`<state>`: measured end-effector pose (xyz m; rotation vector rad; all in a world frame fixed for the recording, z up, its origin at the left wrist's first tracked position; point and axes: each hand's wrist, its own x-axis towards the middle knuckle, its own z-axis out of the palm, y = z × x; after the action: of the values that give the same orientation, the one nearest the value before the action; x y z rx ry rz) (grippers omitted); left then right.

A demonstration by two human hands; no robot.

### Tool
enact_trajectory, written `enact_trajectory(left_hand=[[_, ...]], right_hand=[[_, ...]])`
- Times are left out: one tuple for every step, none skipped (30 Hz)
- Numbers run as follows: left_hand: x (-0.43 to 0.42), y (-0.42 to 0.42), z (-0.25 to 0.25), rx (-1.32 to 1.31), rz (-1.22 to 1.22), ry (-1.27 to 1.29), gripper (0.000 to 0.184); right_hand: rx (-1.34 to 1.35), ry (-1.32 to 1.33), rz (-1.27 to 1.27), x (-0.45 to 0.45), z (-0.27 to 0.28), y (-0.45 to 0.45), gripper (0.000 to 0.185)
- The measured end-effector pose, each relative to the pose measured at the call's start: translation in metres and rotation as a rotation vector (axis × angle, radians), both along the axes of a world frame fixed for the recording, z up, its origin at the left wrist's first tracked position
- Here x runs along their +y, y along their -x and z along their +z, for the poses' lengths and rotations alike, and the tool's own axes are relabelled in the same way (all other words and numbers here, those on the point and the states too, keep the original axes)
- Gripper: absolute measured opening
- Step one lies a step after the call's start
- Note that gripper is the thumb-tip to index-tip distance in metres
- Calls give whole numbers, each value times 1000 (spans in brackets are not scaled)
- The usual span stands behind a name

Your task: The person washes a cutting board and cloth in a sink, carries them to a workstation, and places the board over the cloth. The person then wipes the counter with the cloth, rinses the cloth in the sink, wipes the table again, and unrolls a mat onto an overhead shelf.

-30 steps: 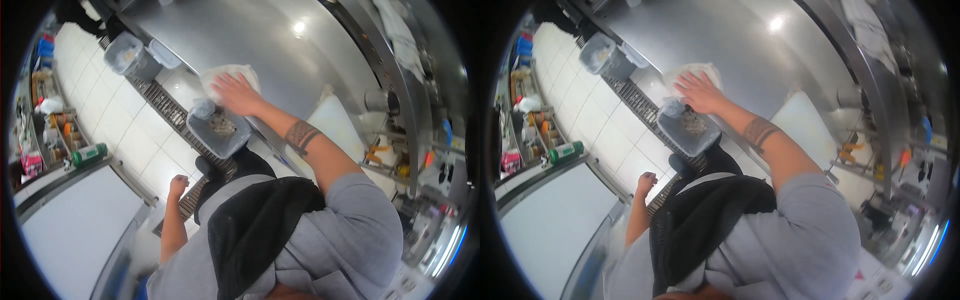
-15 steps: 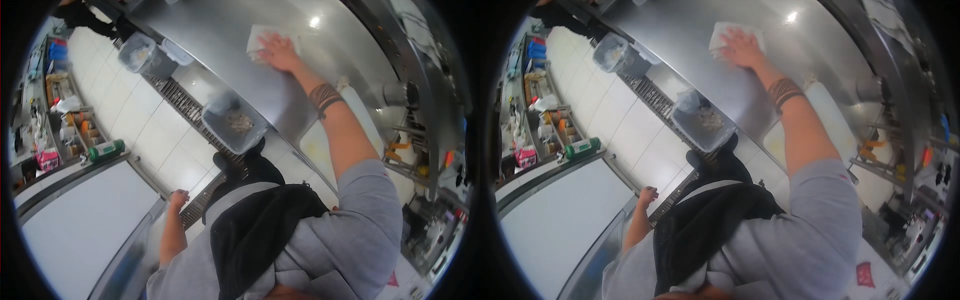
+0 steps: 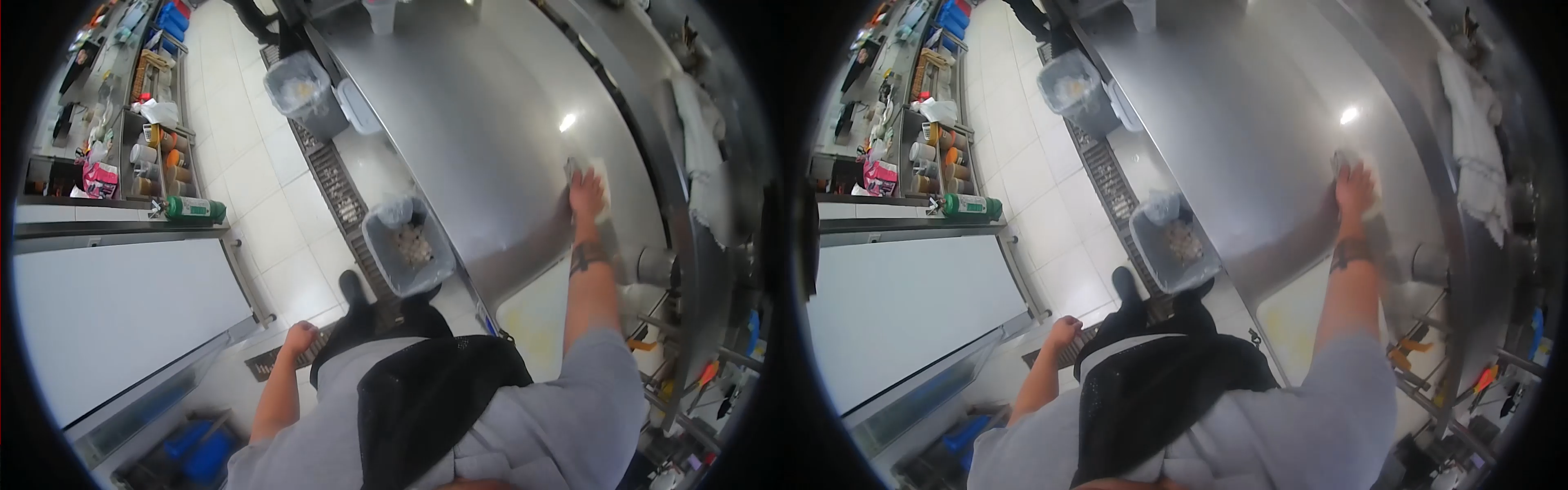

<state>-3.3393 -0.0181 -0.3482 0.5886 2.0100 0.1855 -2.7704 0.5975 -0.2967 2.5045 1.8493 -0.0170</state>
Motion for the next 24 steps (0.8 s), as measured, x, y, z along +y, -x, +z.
enact_trajectory(left_hand=[[8, 3, 8, -23, 25, 56, 22], [11, 9, 3, -27, 30, 28, 22], [7, 19, -11, 8, 22, 28, 22], [4, 32, -26, 44, 7, 29, 22], [3, 46, -42, 76, -30, 9, 24], [14, 58, -43, 72, -46, -18, 24], [24, 69, -36, 125, -137, -37, 27], [35, 83, -30, 181, -225, -60, 30], [45, 99, -23, 186, -270, -102, 38], [57, 115, -13, 188, -281, -127, 38], [67, 133, -2, 199, -274, -134, 37], [75, 155, 4, 215, -266, -143, 36], [79, 182, 3, 223, -275, -164, 36], [81, 208, 2, 317, -320, -216, 31], [79, 230, -2, 405, -361, -263, 27], [73, 250, -4, 405, -362, -276, 27], [66, 273, -4, 452, -278, -271, 21], [58, 296, -4, 501, -196, -264, 17], [45, 317, -14, 507, -201, -272, 17], [28, 335, -34, 408, -75, -262, 19], [16, 348, -45, 307, 50, -247, 25], [10, 354, -45, 313, 44, -242, 25], [4, 355, -46, 248, 57, -160, 32], [0, 357, -46, 183, 73, -82, 41]], right_hand=[[20, -8, -51, -17, 0, 6, 72], [47, 5, -91, -35, 6, 20, 71], [75, 19, -137, -51, 9, 38, 71], [102, 18, -147, -65, 6, 54, 71], [129, 16, -162, -79, 3, 71, 71], [149, 25, -155, -92, 1, 91, 71], [169, 37, -150, -110, 3, 113, 72], [194, 75, -139, -131, 11, 138, 73], [220, 111, -122, -147, 21, 159, 74], [221, 86, -133, -159, 30, 169, 74], [252, 136, -7, -172, 38, 181, 75], [283, 184, 122, -178, 43, 193, 75], [338, 156, 210, -174, 46, 195, 69], [339, 134, 205, -173, 47, 198, 69], [303, 143, 189, -177, 61, 204, 61], [269, 156, 172, -183, 74, 212, 54], [270, 146, 168, -192, 84, 222, 54], [199, 82, 179, -203, 94, 234, 43], [129, 19, 190, -212, 99, 248, 32], [135, 14, 185, -220, 99, 260, 32], [143, -99, 221, -228, 96, 271, 25], [151, -207, 257, -238, 90, 281, 19], [156, -201, 252, -247, 84, 290, 19], [316, -217, 251, -251, 78, 299, 15]])
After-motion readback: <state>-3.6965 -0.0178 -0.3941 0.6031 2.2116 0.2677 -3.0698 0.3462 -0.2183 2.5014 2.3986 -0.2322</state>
